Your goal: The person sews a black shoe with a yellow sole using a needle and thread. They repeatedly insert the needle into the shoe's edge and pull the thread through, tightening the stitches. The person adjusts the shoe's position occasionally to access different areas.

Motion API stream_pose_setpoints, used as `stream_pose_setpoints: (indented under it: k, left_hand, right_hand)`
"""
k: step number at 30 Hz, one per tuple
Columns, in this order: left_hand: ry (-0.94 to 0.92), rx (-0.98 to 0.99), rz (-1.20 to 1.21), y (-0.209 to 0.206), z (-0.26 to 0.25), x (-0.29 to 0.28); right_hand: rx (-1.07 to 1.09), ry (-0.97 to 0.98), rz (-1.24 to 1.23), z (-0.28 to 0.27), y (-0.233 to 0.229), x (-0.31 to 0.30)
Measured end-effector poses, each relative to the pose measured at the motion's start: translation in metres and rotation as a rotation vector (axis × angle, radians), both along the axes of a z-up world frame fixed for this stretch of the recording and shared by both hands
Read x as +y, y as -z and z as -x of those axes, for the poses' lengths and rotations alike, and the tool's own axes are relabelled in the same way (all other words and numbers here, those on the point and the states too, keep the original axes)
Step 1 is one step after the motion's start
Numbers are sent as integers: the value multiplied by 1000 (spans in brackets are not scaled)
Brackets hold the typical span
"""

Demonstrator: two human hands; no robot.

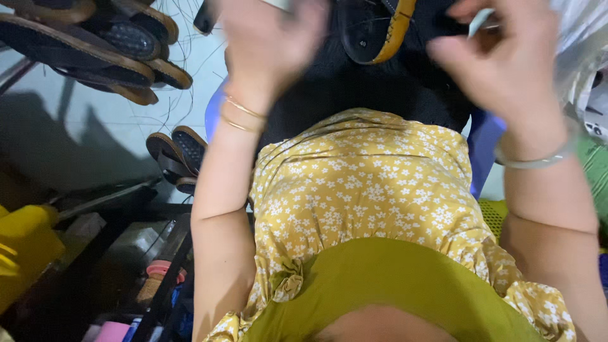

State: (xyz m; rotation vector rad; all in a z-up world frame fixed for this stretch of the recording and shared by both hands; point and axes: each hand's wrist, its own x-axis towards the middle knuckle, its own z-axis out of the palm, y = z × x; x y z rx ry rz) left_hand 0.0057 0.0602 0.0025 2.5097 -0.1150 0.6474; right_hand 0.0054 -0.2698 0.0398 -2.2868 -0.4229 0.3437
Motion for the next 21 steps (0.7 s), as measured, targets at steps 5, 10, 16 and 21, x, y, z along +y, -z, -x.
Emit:
stream_pose_setpoints:
  k: [5, 10, 16, 21]
  left_hand:
    - [407, 77, 20, -5, 4, -31]
    - [470, 263, 463, -50, -4, -30]
    - [399, 282, 493, -46, 2, -25]
    - [356, 115, 324, -46, 12, -45]
  right_hand:
    - [602, 258, -565, -15, -31, 61]
    - [249, 75, -320, -10, -21, 44]
    - [493, 167, -626, -10, -16, 54]
    - [924, 136, -797, -5, -26, 59]
